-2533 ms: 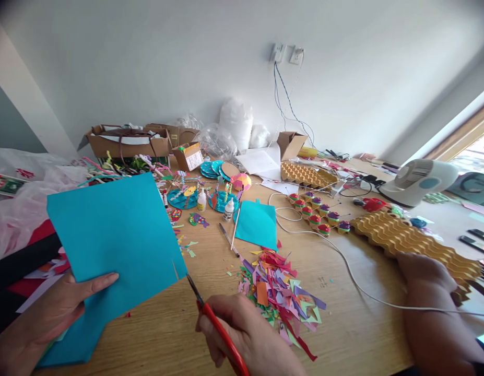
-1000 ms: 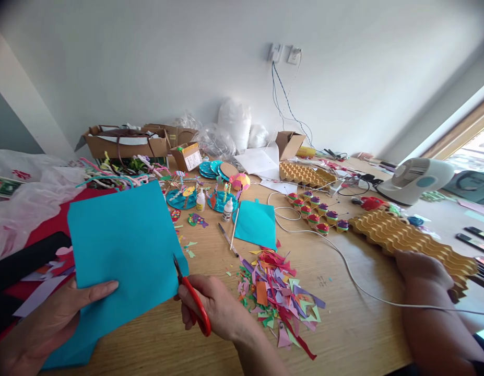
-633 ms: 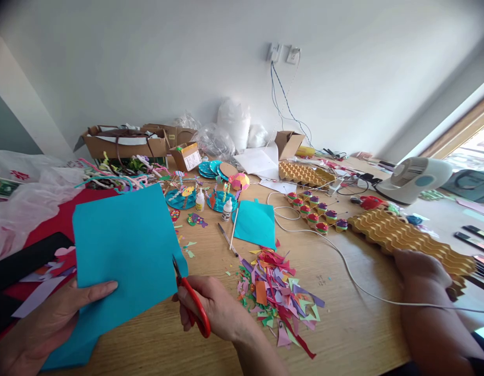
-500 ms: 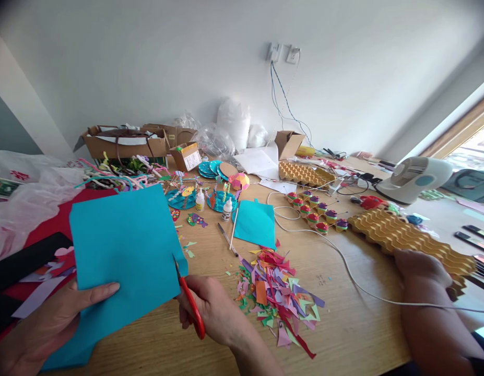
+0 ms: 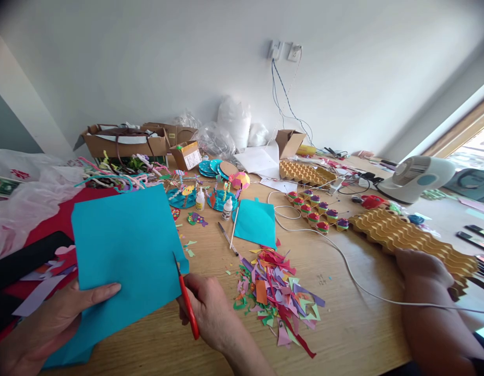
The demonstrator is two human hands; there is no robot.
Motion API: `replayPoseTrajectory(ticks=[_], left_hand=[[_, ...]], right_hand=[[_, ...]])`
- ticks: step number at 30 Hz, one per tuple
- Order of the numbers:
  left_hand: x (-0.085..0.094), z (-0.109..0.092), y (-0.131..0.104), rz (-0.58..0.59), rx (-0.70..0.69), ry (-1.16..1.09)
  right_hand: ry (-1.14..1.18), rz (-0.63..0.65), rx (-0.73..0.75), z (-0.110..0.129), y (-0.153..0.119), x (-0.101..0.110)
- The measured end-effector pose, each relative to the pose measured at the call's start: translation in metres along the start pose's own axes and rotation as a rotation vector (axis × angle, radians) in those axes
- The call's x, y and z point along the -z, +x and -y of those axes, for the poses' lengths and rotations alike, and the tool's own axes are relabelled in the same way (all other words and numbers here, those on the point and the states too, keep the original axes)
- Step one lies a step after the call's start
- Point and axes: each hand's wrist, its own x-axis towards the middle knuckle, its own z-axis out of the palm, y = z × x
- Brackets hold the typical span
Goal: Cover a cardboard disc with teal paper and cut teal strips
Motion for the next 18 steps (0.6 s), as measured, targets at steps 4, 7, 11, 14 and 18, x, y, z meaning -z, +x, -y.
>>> replayPoseTrajectory(ticks=[4,7,11,14,18], left_hand=[[-0.001,-0.001,0.000,-0.019,0.027,0.003],[0.001,-0.001,0.001,0.007,0.032,0.001],[0.003,0.000,0.003,0.014,-0.010,-0.011],[0.005,0.001,0.004,0.051,0.019,-0.007],[0.008,0.001,0.005,0.044,0.003,-0.002]], right_hand=[[0.009,-0.019,-0.012,-0.004,0.000,-0.002],[0.008,-0.033,-0.004,-0.007,0.001,-0.004],[0.018,-0.051,0.009,-0.011,0.003,-0.006],[0.008,-0.067,0.018,-0.016,0.003,-0.007],[-0.005,-0.084,0.016,-0.020,0.004,-0.007]])
